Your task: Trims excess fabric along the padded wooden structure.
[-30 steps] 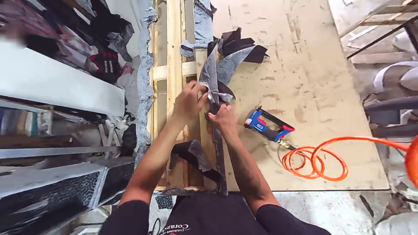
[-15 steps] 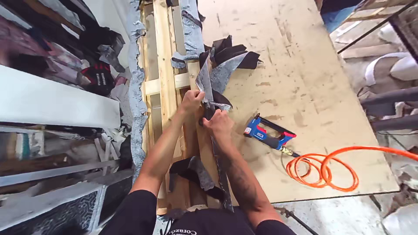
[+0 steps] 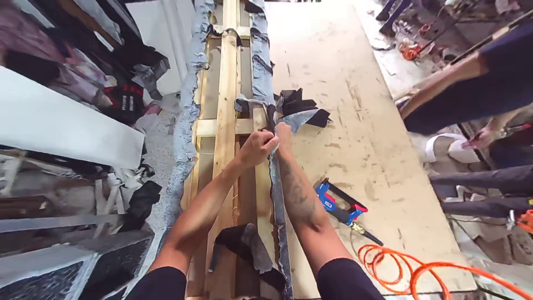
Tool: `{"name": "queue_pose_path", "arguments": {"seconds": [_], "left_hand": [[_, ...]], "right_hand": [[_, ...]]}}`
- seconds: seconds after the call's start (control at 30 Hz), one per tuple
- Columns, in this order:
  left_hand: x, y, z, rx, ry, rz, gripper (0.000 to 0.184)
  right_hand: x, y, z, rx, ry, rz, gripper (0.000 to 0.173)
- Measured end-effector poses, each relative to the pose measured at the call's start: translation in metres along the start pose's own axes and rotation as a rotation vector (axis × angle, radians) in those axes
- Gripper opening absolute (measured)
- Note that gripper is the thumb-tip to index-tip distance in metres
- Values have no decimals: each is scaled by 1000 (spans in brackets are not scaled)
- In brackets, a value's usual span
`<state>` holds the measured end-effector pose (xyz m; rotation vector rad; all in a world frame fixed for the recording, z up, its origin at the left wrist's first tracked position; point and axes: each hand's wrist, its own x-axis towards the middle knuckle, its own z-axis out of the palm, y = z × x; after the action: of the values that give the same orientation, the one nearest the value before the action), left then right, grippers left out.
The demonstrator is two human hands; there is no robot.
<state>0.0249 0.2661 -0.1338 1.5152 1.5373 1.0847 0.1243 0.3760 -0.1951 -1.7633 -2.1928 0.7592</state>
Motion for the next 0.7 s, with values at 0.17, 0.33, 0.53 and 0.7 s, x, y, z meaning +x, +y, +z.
{"name": "queue_pose_path", "arguments": {"seconds": [0.17, 0.33, 0.53, 0.7], "left_hand": [[-27, 4, -1, -1, 20, -18, 36], [-73, 43, 11, 10, -188, 110, 34], [-247, 23, -89, -412, -142, 231, 23], [-446, -70, -196, -386, 690, -417, 11]], "right_hand": [[34, -20, -2, -38, -52, 107, 39], [46, 1, -2, -34, -94, -1, 57], [-23, 49, -55, 215, -188, -141, 57], [-137, 114, -58, 279, -160, -97, 50]]}}
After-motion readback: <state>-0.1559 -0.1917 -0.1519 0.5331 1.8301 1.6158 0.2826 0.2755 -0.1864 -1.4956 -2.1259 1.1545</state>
